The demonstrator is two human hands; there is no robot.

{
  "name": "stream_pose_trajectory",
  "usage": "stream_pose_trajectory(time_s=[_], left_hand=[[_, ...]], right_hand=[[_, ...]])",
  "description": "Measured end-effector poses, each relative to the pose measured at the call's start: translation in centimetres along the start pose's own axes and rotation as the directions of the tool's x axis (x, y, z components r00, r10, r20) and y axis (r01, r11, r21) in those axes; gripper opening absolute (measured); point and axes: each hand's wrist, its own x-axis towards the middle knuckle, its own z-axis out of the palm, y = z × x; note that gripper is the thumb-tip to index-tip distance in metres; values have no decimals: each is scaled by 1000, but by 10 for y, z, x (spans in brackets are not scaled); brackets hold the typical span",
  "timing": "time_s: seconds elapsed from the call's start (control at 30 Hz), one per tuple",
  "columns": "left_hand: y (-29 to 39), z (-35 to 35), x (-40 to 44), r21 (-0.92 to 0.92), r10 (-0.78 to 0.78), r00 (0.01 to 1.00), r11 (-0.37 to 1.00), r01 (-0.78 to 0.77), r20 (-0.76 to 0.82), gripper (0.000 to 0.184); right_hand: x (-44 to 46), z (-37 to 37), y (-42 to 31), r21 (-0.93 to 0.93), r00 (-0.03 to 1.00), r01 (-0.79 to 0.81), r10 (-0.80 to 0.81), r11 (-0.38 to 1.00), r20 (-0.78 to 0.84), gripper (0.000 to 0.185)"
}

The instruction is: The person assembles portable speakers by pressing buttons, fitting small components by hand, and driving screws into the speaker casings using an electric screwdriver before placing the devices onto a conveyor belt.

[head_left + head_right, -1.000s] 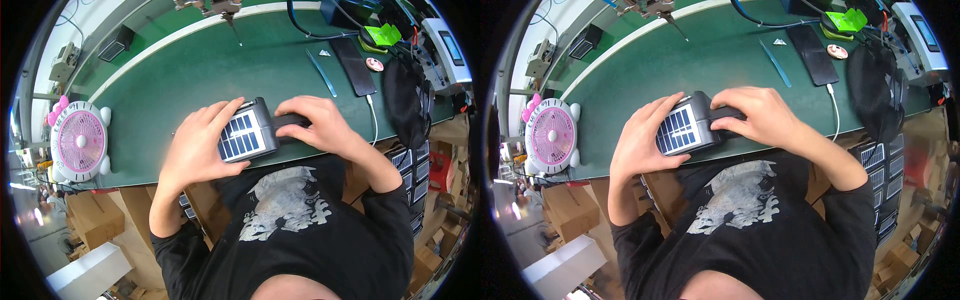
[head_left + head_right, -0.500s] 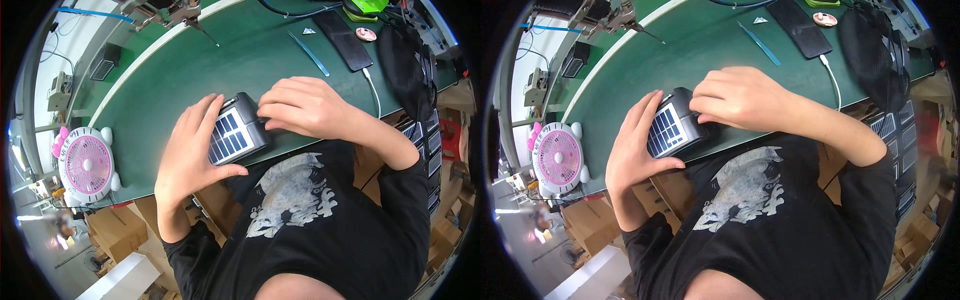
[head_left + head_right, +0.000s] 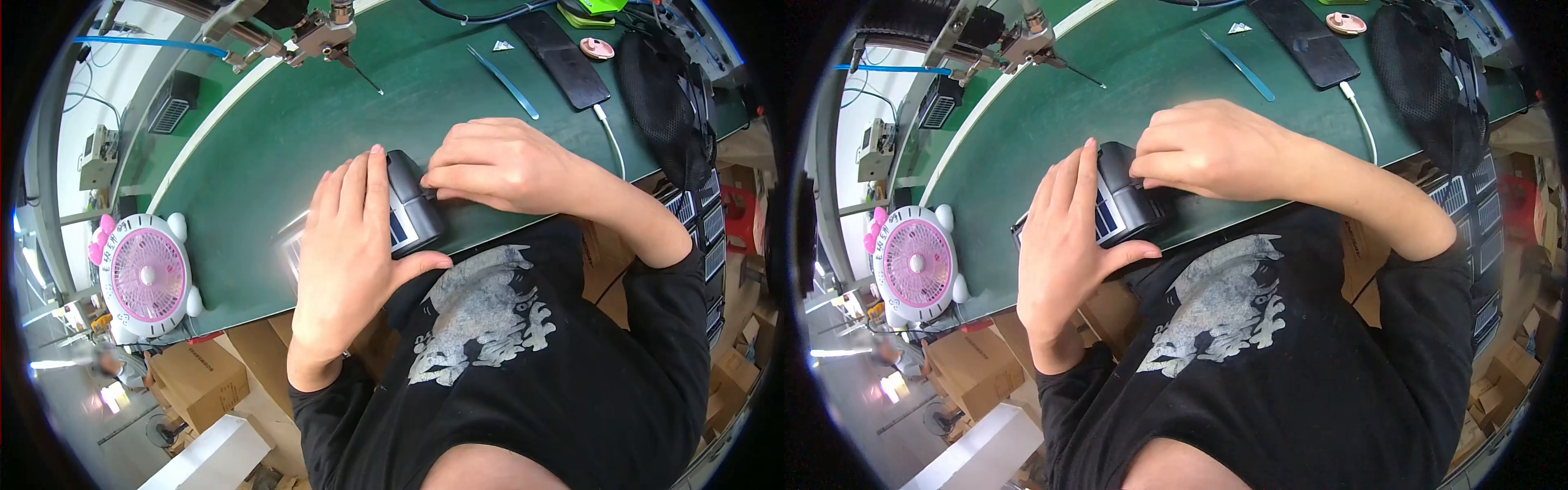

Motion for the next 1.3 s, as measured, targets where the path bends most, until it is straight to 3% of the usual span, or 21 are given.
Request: stream_pose_trajectory(time_s=[0.13, 0.57, 0.87, 1.07, 1.13, 1.3], left_hand=[[3, 1, 2, -28, -28, 999, 999, 27, -17, 111], [1, 7, 1, -37, -9, 998, 999, 7, -62, 106], [2, 8, 0, -53, -16, 997, 999, 12, -77, 103], [2, 9, 0, -52, -20, 996, 998, 16, -86, 103], [2, 10, -1, -53, -26, 996, 998, 22, -81, 102], [3, 11, -1, -43, -25, 996, 999, 22, -82, 103]], right_hand=[[0, 1, -7, -44, 1000, 3, -4, 999, -30, 25], [0, 7, -13, -119, 998, -20, 13, 993, -53, 22], [3, 5, -14, 13, 988, -148, 149, 989, -40, 13], [3, 6, -15, -102, 997, -65, 60, 993, -53, 13], [4, 2, -17, -265, 997, 60, -42, 963, 72, 24], [2, 4, -11, -370, 990, 131, -100, 920, 102, 26]])
